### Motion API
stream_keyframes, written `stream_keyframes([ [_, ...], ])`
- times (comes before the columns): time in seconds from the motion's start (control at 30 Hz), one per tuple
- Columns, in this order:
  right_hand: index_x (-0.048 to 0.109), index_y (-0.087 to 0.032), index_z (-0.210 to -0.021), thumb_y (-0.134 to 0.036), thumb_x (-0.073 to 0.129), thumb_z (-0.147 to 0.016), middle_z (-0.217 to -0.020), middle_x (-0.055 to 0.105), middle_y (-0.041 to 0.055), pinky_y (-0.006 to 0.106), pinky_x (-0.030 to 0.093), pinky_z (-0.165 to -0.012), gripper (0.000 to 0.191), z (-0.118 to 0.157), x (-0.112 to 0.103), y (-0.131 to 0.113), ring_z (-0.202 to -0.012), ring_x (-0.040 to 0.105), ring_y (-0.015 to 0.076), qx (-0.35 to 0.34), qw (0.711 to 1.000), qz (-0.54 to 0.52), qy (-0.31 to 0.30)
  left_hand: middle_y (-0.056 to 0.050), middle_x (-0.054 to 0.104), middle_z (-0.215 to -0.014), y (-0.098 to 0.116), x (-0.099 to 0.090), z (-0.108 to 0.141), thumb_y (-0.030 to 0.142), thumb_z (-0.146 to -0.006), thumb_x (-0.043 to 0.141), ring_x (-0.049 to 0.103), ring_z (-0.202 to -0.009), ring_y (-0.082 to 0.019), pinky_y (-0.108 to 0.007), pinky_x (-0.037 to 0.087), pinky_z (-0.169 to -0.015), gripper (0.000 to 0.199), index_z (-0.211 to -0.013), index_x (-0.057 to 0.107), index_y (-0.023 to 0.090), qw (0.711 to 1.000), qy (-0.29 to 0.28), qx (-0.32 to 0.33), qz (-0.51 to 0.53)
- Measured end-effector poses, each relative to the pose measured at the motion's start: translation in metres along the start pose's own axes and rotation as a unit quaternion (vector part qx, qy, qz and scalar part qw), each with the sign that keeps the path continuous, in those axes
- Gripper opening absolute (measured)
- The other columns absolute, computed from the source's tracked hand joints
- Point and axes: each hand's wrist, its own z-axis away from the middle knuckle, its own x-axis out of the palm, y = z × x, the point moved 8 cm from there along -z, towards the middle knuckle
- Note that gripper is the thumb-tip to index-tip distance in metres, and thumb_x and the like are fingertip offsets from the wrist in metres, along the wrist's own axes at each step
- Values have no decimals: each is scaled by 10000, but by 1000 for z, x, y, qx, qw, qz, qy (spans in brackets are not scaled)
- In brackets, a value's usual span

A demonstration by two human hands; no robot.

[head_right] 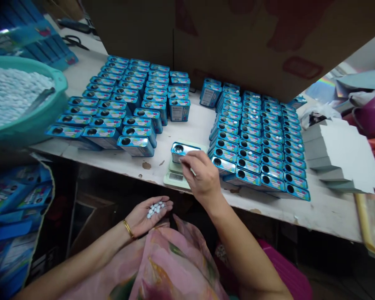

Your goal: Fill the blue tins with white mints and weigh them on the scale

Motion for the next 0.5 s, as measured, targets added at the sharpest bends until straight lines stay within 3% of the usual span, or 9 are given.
stream_keyframes([
  [0.1, 600, -198, -948, -182, 432, -837, -939, 568, 64, 294, 466, -786, 201, -25, 12, -1, -887, 547, 153, -49, 994, 82, -48, -180, 659, -850, 2, 0, 2, 103, -758, 530, 645, -768, -207, -229, 529, -654, 164, -885, 597, 26, 1000, -6, 15, -1],
  [0.2, 580, -203, -1025, -160, 406, -848, -999, 576, 66, 300, 455, -829, 251, -28, 20, -1, -944, 539, 159, -76, 989, 108, -65, -172, 661, -845, 3, -4, 4, 109, -766, 521, 645, -765, -201, -229, 528, -657, 161, -881, 601, 31, 1000, -3, 23, -1],
  [0.4, 565, -216, -1055, -125, 413, -841, -1060, 584, 60, 308, 451, -853, 277, 3, -13, -2, -998, 538, 153, -50, 998, 48, 13, -166, 663, -836, 5, -5, 8, 105, -763, 521, 643, -768, -195, -230, 522, -678, 163, -879, 607, 30, 1000, 6, 22, -2],
  [0.5, 558, -204, -1054, -105, 445, -820, -1031, 585, 61, 300, 452, -836, 278, 32, -9, -11, -968, 540, 149, -23, 1000, 15, 2, -170, 656, -884, 2, 3, 10, 115, -773, 510, 632, -823, -203, -246, 513, -710, 190, -914, 606, 33, 1000, -18, 12, -7],
])
